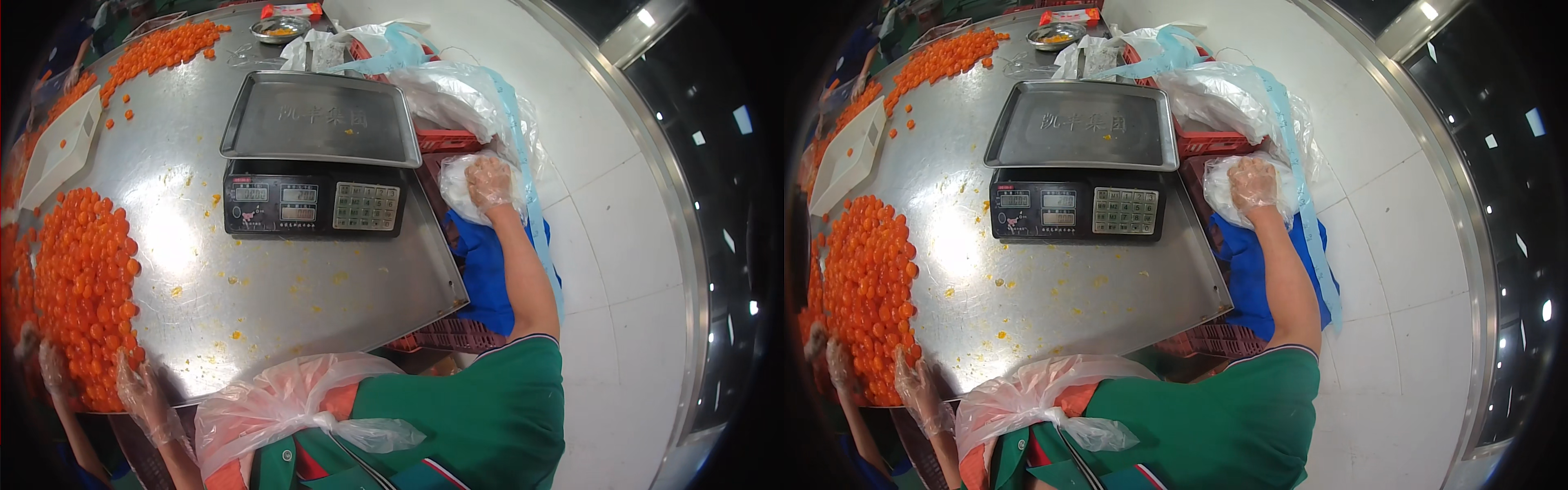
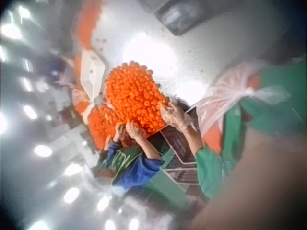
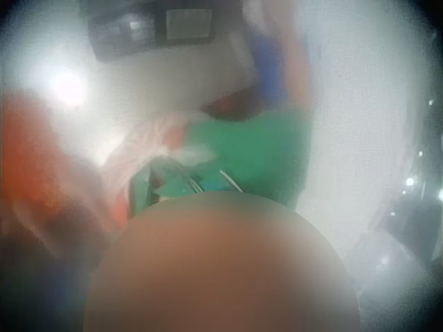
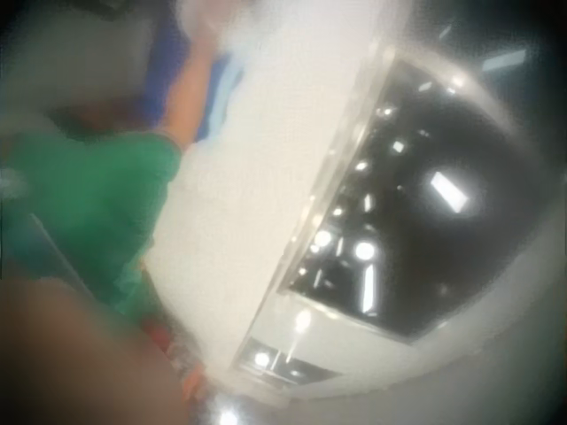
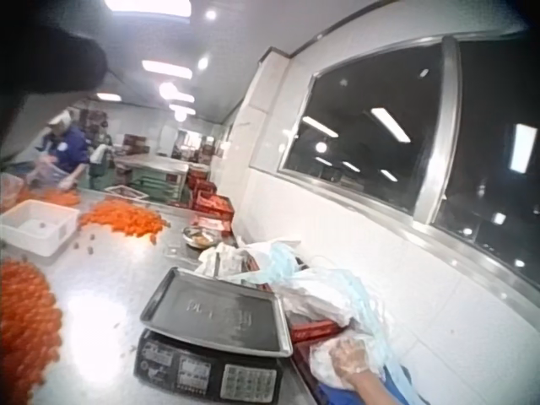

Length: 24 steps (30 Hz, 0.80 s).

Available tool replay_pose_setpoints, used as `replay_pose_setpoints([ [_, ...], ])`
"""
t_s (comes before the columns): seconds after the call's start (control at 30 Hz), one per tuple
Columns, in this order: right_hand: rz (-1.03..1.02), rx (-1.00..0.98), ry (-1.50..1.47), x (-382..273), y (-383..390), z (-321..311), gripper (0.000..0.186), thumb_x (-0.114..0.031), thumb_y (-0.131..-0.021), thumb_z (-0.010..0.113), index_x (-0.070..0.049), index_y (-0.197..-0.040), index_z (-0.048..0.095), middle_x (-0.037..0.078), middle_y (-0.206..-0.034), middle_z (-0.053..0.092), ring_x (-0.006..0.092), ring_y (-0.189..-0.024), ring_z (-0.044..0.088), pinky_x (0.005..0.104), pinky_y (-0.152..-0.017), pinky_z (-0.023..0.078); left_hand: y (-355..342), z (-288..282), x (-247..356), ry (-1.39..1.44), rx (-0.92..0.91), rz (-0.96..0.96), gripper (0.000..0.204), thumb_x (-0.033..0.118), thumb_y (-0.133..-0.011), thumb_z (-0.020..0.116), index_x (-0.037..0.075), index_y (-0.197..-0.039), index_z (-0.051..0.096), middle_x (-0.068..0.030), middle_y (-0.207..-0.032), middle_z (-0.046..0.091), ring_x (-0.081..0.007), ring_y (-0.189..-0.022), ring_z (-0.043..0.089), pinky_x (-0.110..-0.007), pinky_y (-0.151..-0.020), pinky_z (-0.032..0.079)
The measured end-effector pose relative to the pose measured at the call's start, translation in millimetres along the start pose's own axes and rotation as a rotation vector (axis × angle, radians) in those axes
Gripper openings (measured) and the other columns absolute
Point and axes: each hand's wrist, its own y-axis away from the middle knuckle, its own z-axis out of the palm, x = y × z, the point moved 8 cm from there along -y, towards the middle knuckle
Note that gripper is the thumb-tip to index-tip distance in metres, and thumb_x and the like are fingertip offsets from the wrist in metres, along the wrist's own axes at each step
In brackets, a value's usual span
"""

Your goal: The person scoops small orange fruits from a large pile on a stainless steel table into clear plastic bags. They weigh the bags on a digital scale, adjust the contents to reach a target weight, and then place the finished bags into a crate. The process is repeated continuously throughout the clip.

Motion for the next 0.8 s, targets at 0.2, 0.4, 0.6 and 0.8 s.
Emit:
replay_pose_setpoints([
  [0.2, -0.007, -0.188, 0.061, -6.9, -1.7, -0.2, 0.016, -0.018, -0.079, 0.055, -0.013, -0.080, 0.071, 0.006, -0.093, 0.065, 0.0248, -0.096, 0.060, 0.0431, -0.079, 0.045, -0.8, -3.9, 6.4, -0.151, -0.056, -0.001, 0.045, 0.010, -0.089, 0.059, 0.003, -0.134, 0.051, -0.0191, -0.132, 0.053, -0.0315, -0.121, 0.051, -0.039, -0.103, 0.039],
  [0.4, 0.008, -0.137, 0.131, -7.9, -14.0, 17.6, 0.016, -0.020, -0.074, 0.060, -0.010, -0.079, 0.072, 0.012, -0.087, 0.066, 0.0290, -0.085, 0.065, 0.0464, -0.076, 0.048, 0.0, -5.2, 11.6, -0.240, -0.066, 0.027, 0.041, 0.014, -0.091, 0.058, 0.005, -0.131, 0.054, -0.0150, -0.130, 0.056, -0.0306, -0.118, 0.052, -0.039, -0.102, 0.038],
  [0.6, 0.034, -0.100, 0.065, 3.1, -23.0, -16.7, 0.023, -0.022, -0.078, 0.054, -0.008, -0.076, 0.073, 0.013, -0.080, 0.068, 0.0325, -0.083, 0.066, 0.0453, -0.075, 0.049, -0.2, -3.8, 8.6, -0.276, -0.040, 0.119, 0.039, 0.015, -0.091, 0.059, 0.005, -0.128, 0.055, -0.0133, -0.127, 0.058, -0.0306, -0.118, 0.052, -0.040, -0.101, 0.038],
  [0.8, 0.257, 0.109, 0.057, 37.5, -20.7, -92.0, 0.022, -0.021, -0.077, 0.061, -0.003, -0.086, 0.069, 0.015, -0.087, 0.067, 0.0300, -0.084, 0.065, 0.0401, -0.076, 0.050, 1.6, -5.7, 11.8, -0.264, -0.039, 0.091, 0.039, 0.016, -0.091, 0.059, 0.005, -0.128, 0.055, -0.0131, -0.127, 0.058, -0.0305, -0.119, 0.052, -0.041, -0.102, 0.037],
])
